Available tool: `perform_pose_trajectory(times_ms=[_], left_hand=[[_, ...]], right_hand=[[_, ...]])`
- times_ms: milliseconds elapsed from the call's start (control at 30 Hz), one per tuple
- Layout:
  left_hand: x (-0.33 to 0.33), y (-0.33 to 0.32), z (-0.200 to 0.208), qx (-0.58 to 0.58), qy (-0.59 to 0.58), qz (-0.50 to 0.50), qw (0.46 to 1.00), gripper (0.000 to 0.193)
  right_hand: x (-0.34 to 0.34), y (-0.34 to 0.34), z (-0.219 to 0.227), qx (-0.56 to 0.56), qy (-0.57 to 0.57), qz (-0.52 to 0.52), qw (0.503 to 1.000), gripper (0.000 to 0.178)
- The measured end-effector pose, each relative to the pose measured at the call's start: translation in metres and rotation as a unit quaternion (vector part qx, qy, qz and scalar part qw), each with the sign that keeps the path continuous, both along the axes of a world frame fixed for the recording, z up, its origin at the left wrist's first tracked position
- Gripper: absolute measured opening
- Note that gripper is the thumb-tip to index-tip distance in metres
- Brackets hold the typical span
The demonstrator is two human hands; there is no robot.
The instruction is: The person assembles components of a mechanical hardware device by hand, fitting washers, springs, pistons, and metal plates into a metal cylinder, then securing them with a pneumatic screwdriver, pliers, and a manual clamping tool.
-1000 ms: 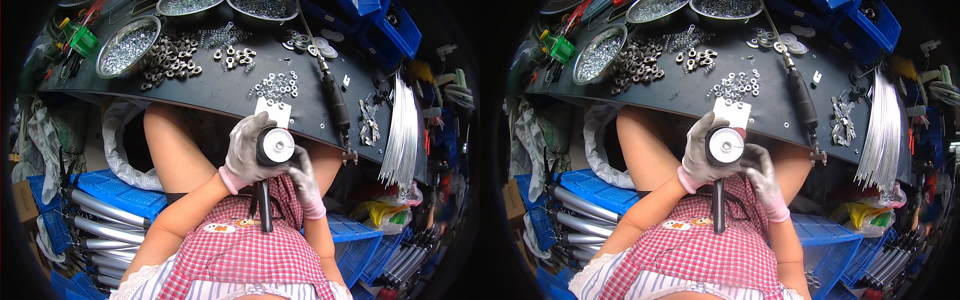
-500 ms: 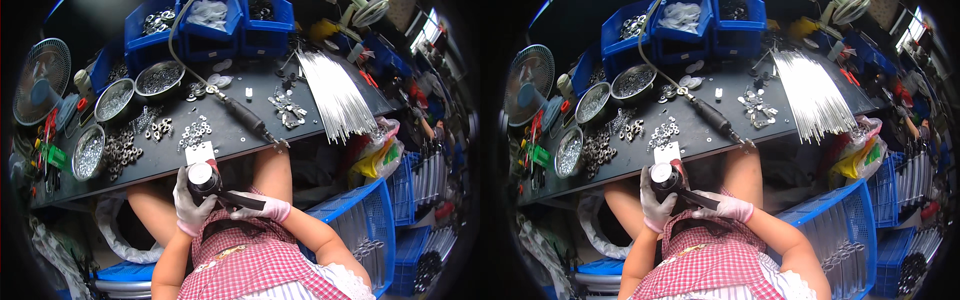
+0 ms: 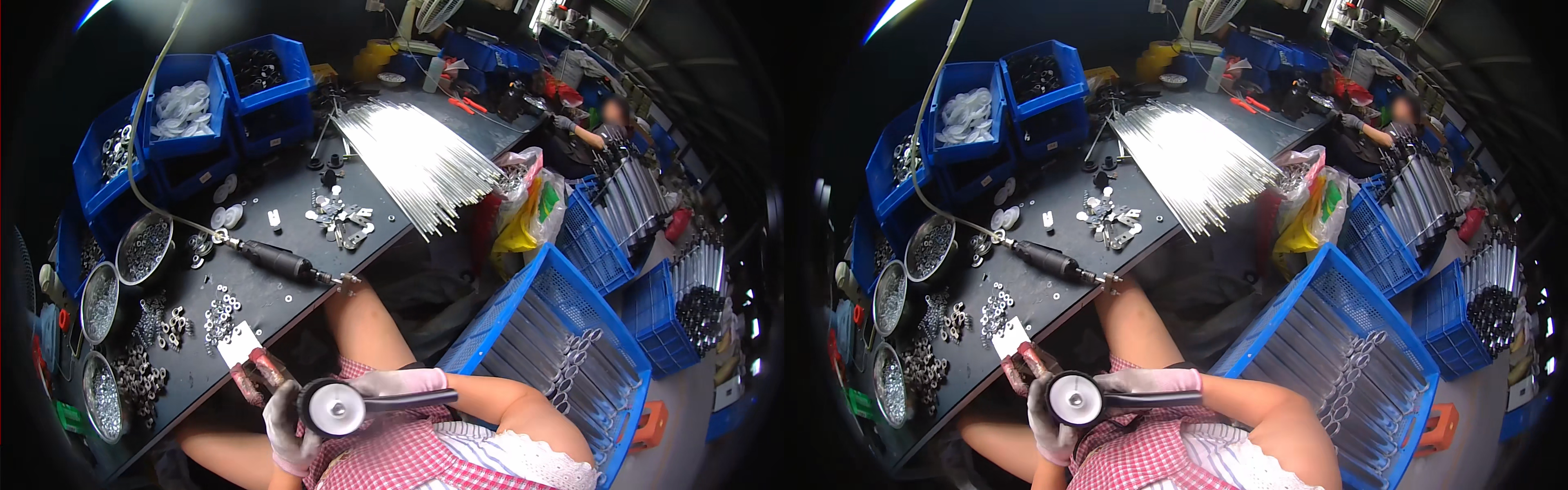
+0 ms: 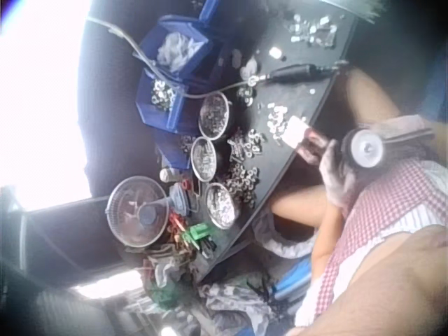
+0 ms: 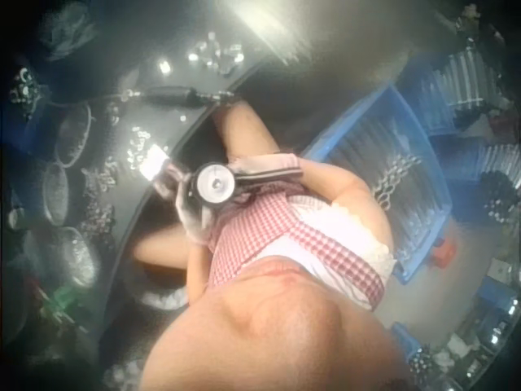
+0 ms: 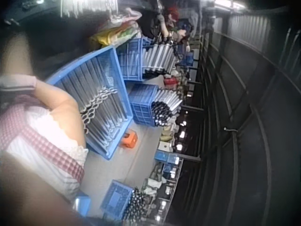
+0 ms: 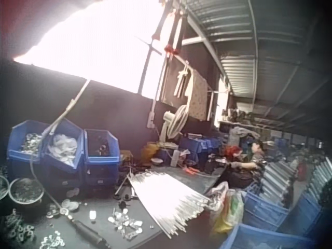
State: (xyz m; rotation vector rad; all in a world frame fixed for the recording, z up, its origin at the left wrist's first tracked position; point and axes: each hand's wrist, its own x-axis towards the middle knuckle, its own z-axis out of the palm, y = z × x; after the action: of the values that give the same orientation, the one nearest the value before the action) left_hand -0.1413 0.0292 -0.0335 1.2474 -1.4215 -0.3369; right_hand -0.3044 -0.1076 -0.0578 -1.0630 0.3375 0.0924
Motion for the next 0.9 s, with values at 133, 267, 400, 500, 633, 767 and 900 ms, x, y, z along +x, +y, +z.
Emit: perform_pose_trajectory(times_ms=[133,267,400,500,633,767,900], left_hand=[[-0.002,-0.023,0.013,0.043,-0.18,-0.076,0.98,0.043],[-0.013,-0.027,0.022,0.115,-0.167,-0.179,0.963,0.017],[-0.017,-0.01,0.021,0.265,0.17,-0.365,0.876,0.048],[-0.006,-0.019,0.046,0.328,0.475,-0.343,0.741,0.053],[0.007,-0.029,0.074,0.187,0.403,-0.059,0.894,0.041],[0.011,-0.015,0.096,0.004,0.157,0.106,0.982,0.035],[0.003,-0.027,0.147,0.067,-0.449,-0.089,0.887,0.059]], right_hand=[[-0.136,-0.037,0.078,-0.111,-0.167,-0.102,0.974,0.025],[-0.198,-0.072,0.135,-0.212,-0.336,-0.177,0.9,0.021],[-0.21,-0.083,0.125,-0.23,-0.341,-0.347,0.843,0.032],[-0.236,-0.105,0.075,0.057,-0.334,-0.424,0.84,0.031],[-0.201,-0.118,0.087,-0.203,-0.342,-0.328,0.857,0.028],[-0.173,-0.127,0.083,-0.075,-0.354,-0.3,0.883,0.022],[-0.15,-0.132,0.047,-0.012,-0.357,-0.283,0.89,0.028]])
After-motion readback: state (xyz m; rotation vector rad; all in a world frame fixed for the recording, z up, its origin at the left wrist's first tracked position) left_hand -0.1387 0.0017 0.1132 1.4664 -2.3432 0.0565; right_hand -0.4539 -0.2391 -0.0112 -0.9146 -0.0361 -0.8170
